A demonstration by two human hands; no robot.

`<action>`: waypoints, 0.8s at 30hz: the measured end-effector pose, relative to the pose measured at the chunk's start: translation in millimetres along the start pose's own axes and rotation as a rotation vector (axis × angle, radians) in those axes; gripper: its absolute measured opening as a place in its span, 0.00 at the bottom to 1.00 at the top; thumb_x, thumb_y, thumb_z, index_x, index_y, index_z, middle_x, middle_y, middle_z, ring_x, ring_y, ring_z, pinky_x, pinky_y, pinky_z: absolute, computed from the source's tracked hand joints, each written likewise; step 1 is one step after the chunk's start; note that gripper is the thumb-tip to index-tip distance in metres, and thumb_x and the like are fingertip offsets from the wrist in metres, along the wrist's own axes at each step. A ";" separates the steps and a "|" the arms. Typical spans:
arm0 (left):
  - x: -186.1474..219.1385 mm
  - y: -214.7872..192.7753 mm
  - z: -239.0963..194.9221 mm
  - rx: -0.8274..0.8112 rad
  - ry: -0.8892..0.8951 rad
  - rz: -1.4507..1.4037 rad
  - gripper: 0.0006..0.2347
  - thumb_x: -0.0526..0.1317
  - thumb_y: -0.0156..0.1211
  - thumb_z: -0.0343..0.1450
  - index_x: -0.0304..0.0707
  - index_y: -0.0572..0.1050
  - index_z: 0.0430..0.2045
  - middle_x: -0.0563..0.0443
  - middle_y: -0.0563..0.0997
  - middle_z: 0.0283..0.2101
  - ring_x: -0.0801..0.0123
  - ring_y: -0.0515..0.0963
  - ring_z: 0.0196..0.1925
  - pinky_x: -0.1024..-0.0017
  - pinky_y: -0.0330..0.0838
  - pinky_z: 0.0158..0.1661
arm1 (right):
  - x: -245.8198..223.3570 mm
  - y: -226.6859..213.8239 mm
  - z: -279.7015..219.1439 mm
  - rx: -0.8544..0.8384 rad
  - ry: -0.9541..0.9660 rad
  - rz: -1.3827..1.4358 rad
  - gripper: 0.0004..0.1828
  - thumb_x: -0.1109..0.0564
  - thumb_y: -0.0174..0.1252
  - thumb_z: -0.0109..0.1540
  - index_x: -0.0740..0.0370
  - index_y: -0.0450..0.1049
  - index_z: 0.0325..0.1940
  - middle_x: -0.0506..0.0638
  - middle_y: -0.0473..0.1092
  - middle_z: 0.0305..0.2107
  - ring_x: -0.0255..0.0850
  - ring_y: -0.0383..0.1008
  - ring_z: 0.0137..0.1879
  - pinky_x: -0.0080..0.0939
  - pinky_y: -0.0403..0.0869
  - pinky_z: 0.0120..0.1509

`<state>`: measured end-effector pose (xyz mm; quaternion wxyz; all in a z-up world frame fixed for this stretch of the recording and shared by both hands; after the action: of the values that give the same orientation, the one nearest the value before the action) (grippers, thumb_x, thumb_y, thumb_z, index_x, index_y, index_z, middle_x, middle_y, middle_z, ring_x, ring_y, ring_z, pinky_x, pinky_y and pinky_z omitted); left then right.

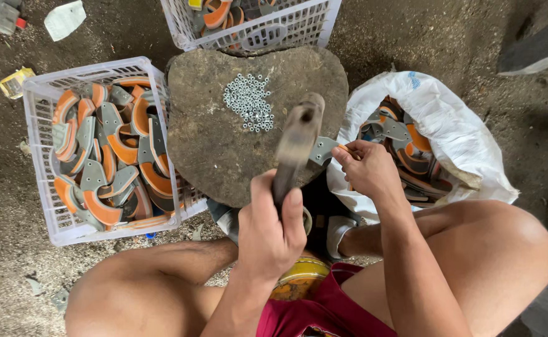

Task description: The person sits on the ground and uses a hammer to drive small metal washers into holes on curved metal pieces. They repeatedly pick up washers from a pile on a stone, place them on the metal pieces, and hammer them into place, then set the finished pieces into a white sack.

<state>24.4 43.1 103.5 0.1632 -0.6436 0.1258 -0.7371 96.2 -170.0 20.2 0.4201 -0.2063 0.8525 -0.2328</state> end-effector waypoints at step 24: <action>-36.1 27.0 17.7 -0.180 -0.249 0.316 0.12 0.43 0.52 0.78 0.30 0.65 0.39 0.29 0.79 0.21 0.33 0.80 0.27 0.47 0.70 0.24 | 0.3 2.0 -1.3 0.093 -0.078 -0.159 0.24 0.40 0.63 0.61 0.63 0.81 0.48 0.61 0.79 0.31 0.53 0.81 0.38 0.49 0.76 0.45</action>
<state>48.3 33.3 62.5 0.2326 -0.7141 0.2692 -0.6029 94.7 -168.2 19.5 0.4421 -0.2625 0.8047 -0.2967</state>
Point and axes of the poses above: each hand's wrist, its own z-axis towards the middle knuckle, its own y-axis out of the palm, x = y × z, the point moved 2 cm from there along z, towards the middle knuckle
